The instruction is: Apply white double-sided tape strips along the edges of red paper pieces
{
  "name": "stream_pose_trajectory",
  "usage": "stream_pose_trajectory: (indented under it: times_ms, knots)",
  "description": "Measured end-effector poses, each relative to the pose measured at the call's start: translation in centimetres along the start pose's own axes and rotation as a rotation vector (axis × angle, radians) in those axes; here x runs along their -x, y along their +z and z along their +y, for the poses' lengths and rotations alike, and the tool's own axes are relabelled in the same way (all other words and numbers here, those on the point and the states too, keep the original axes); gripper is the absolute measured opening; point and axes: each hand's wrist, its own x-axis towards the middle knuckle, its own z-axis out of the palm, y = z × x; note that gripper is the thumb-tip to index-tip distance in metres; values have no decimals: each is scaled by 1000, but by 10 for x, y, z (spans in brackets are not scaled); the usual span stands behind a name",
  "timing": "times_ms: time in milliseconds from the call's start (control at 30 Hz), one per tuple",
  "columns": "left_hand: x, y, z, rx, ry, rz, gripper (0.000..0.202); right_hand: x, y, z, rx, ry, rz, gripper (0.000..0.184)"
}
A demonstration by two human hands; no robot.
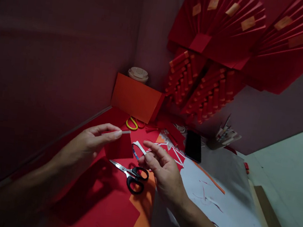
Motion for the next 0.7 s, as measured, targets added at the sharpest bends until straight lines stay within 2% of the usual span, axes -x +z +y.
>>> stream_pose_trajectory:
  times_ms: [133, 300, 400, 533, 600, 700]
  knots:
    - [-3, 0, -3, 46, 50, 44, 16, 1, 6, 6, -124, 53, 16, 32]
    - [-3, 4, -5, 2, 39, 57, 17, -1, 11, 10, -194, 2, 96, 32]
    - [0, 7, -5, -133, -10, -38, 15, -3, 10, 10, -161, -66, 134, 34]
    - [5, 8, -6, -320, -141, -174, 16, -3, 11, 10, -67, -131, 149, 27]
    - [5, 8, -7, -397, -132, -215, 17, -3, 12, 11, -17, -141, 125, 25]
    - [4, 8, -7, -483, -37, -246, 14, -2, 11, 16, 66, -153, 87, 25]
